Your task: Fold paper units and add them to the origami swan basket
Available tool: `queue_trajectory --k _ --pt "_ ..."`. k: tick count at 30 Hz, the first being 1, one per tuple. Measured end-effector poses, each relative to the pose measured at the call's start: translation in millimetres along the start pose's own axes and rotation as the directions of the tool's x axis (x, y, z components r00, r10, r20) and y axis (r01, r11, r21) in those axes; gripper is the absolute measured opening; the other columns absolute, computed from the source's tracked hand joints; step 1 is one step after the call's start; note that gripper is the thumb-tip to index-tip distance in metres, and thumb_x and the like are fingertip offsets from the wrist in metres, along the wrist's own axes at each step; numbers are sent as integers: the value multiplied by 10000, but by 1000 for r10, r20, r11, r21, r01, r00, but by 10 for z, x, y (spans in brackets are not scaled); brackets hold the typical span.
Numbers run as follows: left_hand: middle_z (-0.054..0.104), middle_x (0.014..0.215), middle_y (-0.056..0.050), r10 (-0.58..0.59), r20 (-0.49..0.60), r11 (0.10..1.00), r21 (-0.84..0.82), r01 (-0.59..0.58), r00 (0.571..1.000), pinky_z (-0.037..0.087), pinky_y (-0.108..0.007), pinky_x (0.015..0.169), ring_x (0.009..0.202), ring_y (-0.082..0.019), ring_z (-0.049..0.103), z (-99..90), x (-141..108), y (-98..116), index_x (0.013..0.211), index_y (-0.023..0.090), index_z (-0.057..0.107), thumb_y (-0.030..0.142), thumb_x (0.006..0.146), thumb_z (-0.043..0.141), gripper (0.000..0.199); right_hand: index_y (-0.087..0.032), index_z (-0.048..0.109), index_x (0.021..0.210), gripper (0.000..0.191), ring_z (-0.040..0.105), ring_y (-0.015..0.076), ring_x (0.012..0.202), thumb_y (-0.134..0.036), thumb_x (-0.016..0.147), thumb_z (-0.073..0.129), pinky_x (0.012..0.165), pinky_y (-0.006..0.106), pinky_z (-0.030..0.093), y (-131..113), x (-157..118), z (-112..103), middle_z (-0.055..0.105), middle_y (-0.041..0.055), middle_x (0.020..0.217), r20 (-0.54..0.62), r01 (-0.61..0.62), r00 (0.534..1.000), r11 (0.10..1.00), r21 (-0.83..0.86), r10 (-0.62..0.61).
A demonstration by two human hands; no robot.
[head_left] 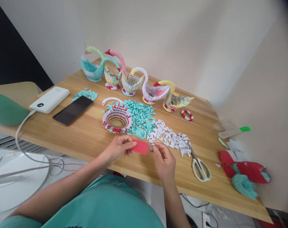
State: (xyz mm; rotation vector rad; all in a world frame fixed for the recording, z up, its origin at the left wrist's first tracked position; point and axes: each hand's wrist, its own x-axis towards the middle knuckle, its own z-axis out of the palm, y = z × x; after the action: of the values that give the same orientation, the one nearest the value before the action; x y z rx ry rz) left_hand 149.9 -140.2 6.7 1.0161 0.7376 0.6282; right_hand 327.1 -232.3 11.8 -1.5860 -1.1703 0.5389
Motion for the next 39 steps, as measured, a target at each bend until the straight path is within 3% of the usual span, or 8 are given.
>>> queue_trajectory --k 4,6,12,17,24,32,35,39 --pt "604 517 24 -20 4 998 -62 20 1000 357 -197 470 444 -83 520 42 -16 -9 663 151 541 462 716 749 378 -248 706 952 155 695 201 840 -191 849 606 781 327 545 7 -12 -7 746 37 893 117 301 951 946 -125 -287" --pt "603 529 17 -8 36 999 -38 9 999 381 -205 493 469 -89 531 40 -24 -21 672 145 559 484 758 710 381 -253 708 891 148 690 186 797 -166 850 596 740 303 547 4 -4 16 738 22 842 111 347 936 932 -105 -335" --pt "699 948 -56 248 108 960 106 -260 963 506 -279 719 793 -163 650 -44 -86 -26 1116 178 583 410 694 796 526 -233 700 825 78 690 180 758 -198 843 633 678 284 551 14 16 40 737 24 824 56 252 967 966 -61 -249" --pt "679 1078 -88 448 129 785 417 -458 885 488 -301 837 972 -189 626 9 -117 -25 979 181 625 220 770 735 240 -243 718 824 105 701 200 799 -204 856 626 725 332 568 0 12 69 748 39 833 19 326 945 940 -95 -326" --pt "678 824 -56 396 109 862 297 -410 912 494 -284 758 793 -164 634 21 -26 -120 768 147 624 342 813 708 216 -254 730 895 195 711 201 839 -116 864 596 742 352 572 43 0 50 760 51 891 31 461 887 878 -126 -461" --pt "734 793 -62 565 121 703 447 -553 816 511 -279 723 751 -178 680 1 -55 -74 780 166 698 337 802 726 175 -255 753 858 146 734 203 774 -177 847 631 698 315 593 130 -23 84 778 36 868 9 256 967 965 -62 -256" --pt "749 909 -71 567 136 671 496 -551 813 522 -286 785 846 -193 694 1 -34 -94 923 172 696 310 770 758 215 -253 757 854 143 732 194 701 -163 829 649 648 297 594 149 -25 97 780 24 810 -25 238 971 970 -42 -239" --pt "750 849 -63 556 121 677 508 -532 822 524 -275 741 791 -177 693 -2 31 -137 857 170 706 284 856 658 123 -259 756 846 165 733 212 769 -161 835 624 734 346 595 187 -20 99 778 28 815 -39 266 963 963 -52 -268"
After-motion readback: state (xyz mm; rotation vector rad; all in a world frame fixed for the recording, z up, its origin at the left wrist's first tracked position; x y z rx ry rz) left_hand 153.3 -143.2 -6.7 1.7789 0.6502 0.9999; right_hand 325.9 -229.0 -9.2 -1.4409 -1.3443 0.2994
